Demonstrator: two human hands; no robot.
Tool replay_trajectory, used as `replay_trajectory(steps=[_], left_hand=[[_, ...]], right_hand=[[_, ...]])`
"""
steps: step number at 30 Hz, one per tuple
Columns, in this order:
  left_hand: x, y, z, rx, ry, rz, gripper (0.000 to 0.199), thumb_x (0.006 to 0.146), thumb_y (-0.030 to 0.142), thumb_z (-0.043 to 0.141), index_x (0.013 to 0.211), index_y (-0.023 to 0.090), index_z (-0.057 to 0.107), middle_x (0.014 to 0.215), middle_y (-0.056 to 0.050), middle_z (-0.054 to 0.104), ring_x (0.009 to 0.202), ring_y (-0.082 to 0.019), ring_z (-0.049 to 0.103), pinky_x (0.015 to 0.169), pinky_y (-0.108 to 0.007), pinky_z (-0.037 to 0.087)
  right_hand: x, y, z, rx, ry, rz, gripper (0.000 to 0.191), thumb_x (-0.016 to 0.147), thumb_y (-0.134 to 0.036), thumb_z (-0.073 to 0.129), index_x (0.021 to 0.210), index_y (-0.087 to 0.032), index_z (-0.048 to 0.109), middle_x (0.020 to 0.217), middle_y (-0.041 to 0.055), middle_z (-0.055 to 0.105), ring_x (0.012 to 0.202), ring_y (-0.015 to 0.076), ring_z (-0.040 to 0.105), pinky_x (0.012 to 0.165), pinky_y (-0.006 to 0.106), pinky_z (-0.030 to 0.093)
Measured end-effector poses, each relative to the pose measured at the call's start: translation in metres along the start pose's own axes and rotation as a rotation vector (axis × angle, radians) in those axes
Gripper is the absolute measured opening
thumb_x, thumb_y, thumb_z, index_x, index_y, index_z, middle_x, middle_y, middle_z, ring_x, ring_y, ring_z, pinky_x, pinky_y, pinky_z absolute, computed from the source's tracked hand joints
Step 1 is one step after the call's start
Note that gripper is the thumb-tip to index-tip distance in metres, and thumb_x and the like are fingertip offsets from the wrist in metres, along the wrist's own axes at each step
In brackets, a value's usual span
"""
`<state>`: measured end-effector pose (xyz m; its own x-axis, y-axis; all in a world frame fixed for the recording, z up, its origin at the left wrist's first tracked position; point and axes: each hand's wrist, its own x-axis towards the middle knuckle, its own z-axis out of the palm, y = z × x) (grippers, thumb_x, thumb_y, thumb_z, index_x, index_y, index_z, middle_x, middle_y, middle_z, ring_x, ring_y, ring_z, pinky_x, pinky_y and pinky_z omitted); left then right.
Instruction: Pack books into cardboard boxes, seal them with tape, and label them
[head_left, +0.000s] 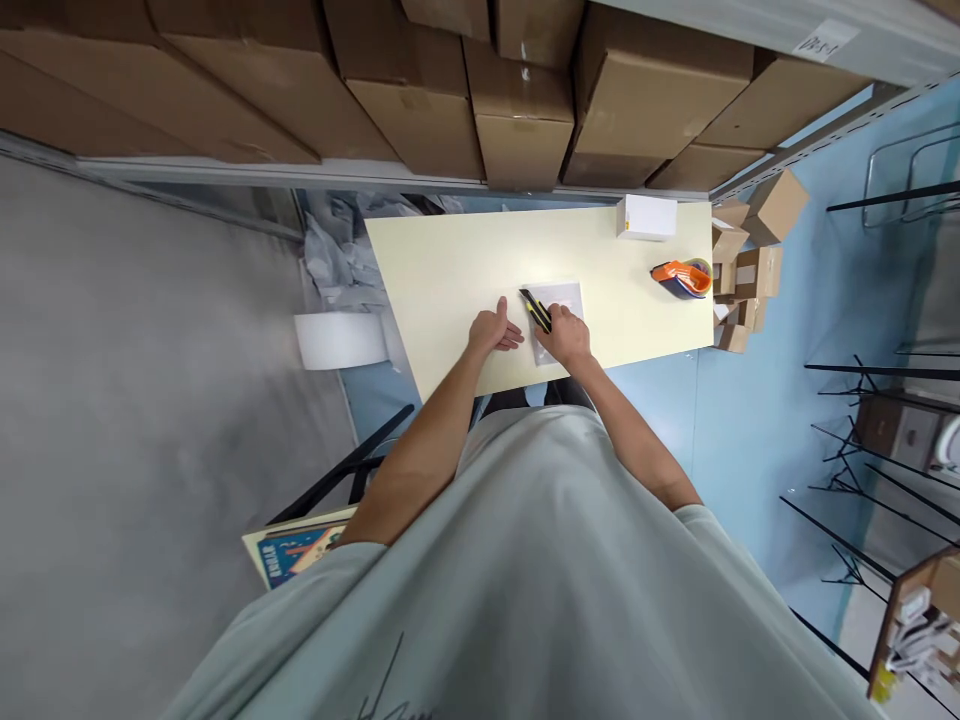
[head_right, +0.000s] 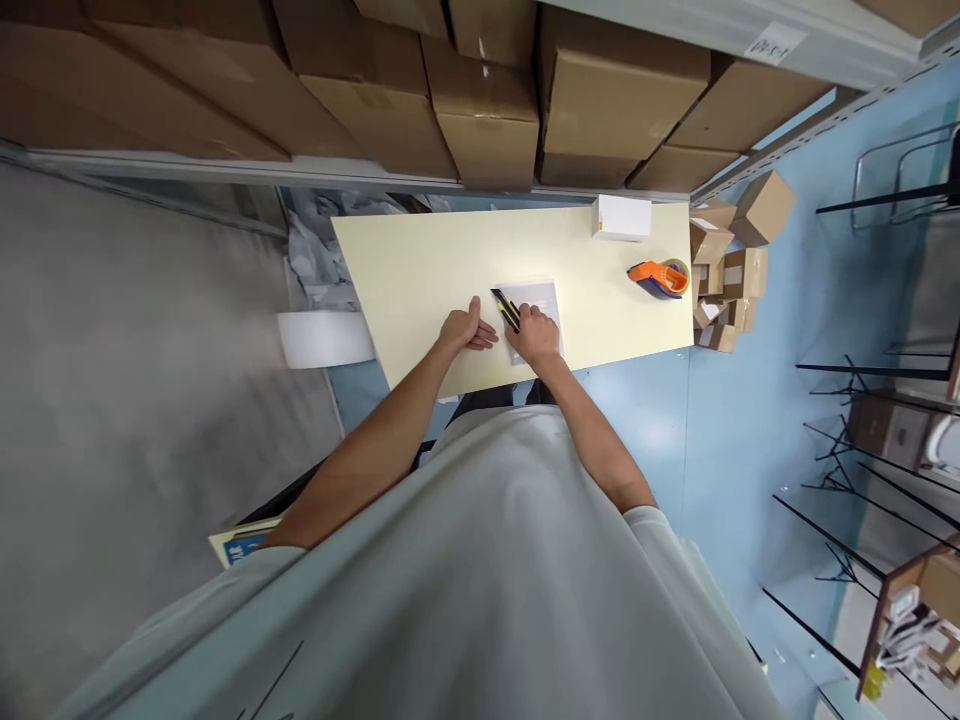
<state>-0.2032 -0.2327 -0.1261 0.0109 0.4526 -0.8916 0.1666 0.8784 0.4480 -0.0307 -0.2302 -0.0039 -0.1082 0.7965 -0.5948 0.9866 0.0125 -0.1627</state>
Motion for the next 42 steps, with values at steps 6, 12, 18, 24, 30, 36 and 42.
replay_trajectory(steps=[6,12,18,24,30,36,42], left_hand=[[0.012,0.013,-0.012,-0.035,-0.121,-0.095,0.097,0.096,0.097,0.030,0.079,0.018,0.085,0.088,-0.027,0.084,0.093,-0.040,0.085,0.075,-0.043,0.069],[0.017,0.010,-0.010,-0.052,-0.150,-0.091,0.103,0.089,0.104,0.031,0.084,0.017,0.085,0.088,-0.027,0.084,0.098,-0.042,0.084,0.076,-0.043,0.068],[0.023,0.009,-0.008,-0.106,-0.145,-0.097,0.100,0.088,0.104,0.036,0.086,0.016,0.085,0.080,-0.028,0.081,0.093,-0.045,0.083,0.074,-0.049,0.066],[0.025,0.009,-0.008,-0.104,-0.158,-0.091,0.103,0.087,0.105,0.035,0.087,0.014,0.085,0.083,-0.029,0.081,0.094,-0.045,0.083,0.075,-0.049,0.065],[0.027,0.008,-0.006,-0.101,-0.127,-0.085,0.099,0.089,0.102,0.037,0.085,0.015,0.085,0.082,-0.028,0.081,0.091,-0.044,0.082,0.074,-0.049,0.064],[0.029,0.008,-0.005,-0.070,-0.053,-0.063,0.093,0.091,0.099,0.041,0.080,0.017,0.084,0.076,-0.024,0.080,0.077,-0.036,0.077,0.074,-0.047,0.063],[0.033,0.006,-0.005,-0.045,-0.039,-0.054,0.096,0.090,0.100,0.040,0.086,0.015,0.086,0.064,-0.020,0.072,0.075,-0.036,0.074,0.073,-0.047,0.061]], right_hand=[[0.011,-0.031,-0.006,-0.130,0.013,0.009,0.031,0.112,-0.031,0.054,0.137,-0.013,0.057,0.137,0.0224,0.071,0.129,0.0340,0.070,0.112,0.044,0.055],[0.016,-0.045,0.001,-0.152,0.013,0.038,0.029,0.109,-0.025,0.057,0.136,-0.013,0.058,0.138,0.0236,0.070,0.129,0.0343,0.070,0.112,0.046,0.056],[0.026,-0.046,0.008,-0.134,0.061,0.025,0.028,0.107,-0.015,0.051,0.133,-0.012,0.059,0.136,0.0260,0.071,0.123,0.0354,0.071,0.109,0.053,0.057],[0.025,-0.049,0.008,-0.155,0.058,0.027,0.035,0.106,-0.008,0.046,0.137,-0.011,0.061,0.136,0.0267,0.070,0.123,0.0352,0.071,0.112,0.055,0.054],[0.018,-0.053,0.007,-0.189,0.027,0.052,0.037,0.109,-0.007,0.043,0.140,-0.010,0.063,0.139,0.0270,0.067,0.128,0.0338,0.068,0.116,0.052,0.051],[0.019,-0.048,0.020,-0.167,0.096,0.013,0.041,0.108,-0.007,0.035,0.135,-0.012,0.065,0.133,0.0261,0.070,0.123,0.0348,0.067,0.111,0.055,0.053],[0.011,-0.045,0.029,-0.177,0.083,0.045,0.042,0.110,-0.009,0.031,0.134,-0.013,0.065,0.135,0.0268,0.069,0.122,0.0344,0.068,0.111,0.054,0.053]])
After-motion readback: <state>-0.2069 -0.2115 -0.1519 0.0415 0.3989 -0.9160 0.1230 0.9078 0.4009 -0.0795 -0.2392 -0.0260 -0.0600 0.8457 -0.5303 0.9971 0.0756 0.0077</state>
